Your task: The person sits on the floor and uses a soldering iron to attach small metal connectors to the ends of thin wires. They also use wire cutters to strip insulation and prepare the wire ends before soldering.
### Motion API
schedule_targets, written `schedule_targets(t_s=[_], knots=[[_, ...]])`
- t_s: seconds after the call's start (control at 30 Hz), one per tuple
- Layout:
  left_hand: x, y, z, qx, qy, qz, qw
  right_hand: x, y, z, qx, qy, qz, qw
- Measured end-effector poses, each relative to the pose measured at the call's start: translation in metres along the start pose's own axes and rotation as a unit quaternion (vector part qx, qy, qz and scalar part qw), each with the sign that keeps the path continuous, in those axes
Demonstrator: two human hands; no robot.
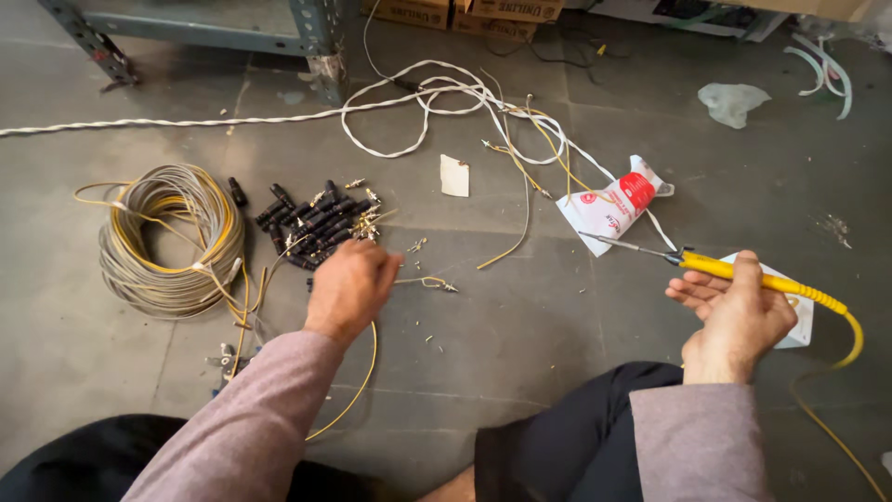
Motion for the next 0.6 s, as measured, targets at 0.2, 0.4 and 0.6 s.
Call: schedule_targets(t_s=[0.2,0.4,0.6], knots=[[-0.009,-0.003,0.037,0.086,0.094,0.118,0.985,-0.003,-0.009,0.001,0.006,-0.002,0.017,1.000],[-0.016,-0.004,0.061,0.153,0.143,0.132,0.969,-0.014,-0.009,0.011,0.012,-0.011,0.040,0.999],[-0.018,0.002,0.056,0.118,0.083,0.118,0.982,-0.015,-0.009,0.012,0.015,-0.012,0.042,0.999]])
Point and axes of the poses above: each hand's wrist, its own y-axis towards the middle knuckle, its own z-axis out of the palm, x = y × z, the point moved 6 cm from there along y, towards the middle knuckle, and after that the axes turned 6 degrees about z, right-handed, at the moved point
